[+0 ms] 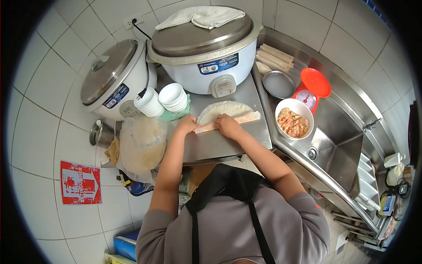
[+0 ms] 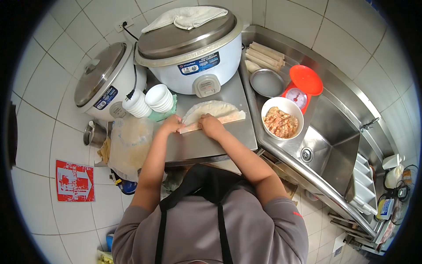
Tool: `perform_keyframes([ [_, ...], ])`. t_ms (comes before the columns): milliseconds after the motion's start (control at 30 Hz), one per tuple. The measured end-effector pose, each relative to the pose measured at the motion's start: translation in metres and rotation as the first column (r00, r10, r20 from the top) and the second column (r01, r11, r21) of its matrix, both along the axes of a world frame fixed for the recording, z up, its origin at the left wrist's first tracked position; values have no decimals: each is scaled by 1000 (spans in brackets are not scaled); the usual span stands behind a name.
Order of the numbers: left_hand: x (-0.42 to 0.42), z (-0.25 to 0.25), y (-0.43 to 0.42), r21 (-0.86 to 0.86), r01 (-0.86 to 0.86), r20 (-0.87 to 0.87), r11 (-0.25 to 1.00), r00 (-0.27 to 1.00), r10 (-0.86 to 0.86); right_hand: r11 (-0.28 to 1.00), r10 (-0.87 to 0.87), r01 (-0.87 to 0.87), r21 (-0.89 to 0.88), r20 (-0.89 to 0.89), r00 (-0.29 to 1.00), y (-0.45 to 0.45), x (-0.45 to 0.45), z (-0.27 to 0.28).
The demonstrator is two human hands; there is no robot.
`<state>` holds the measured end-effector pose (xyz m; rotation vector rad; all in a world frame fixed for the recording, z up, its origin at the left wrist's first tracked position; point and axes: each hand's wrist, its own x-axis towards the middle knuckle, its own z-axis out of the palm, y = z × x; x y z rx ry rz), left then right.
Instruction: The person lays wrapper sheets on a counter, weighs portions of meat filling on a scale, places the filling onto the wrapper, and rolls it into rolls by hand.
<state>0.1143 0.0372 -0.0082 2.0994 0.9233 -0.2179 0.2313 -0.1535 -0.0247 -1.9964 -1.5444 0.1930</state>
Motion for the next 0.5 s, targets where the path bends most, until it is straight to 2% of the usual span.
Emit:
perform_keyframes([
  [100,2,-2,8,297,217,-178,930,969,-169,999,2,-1,-54,19,1000,3,0,5],
  [200,22,4,-4,624,278,-95,730,955,-282,997,18,-15,-80,41,999,11,-3,6],
  [300,57,-10,-11,277,336,369,900,828,-423,993,41,-30,-114,94,995,18,-15,9],
  [367,63,-20,-13,175,305,401,936,846,-351,987,25,2,-159,167,986,20,-20,11],
  [500,59,-20,-9,53,343,470,938,820,-327,970,75,-48,-238,108,991,21,-18,13],
])
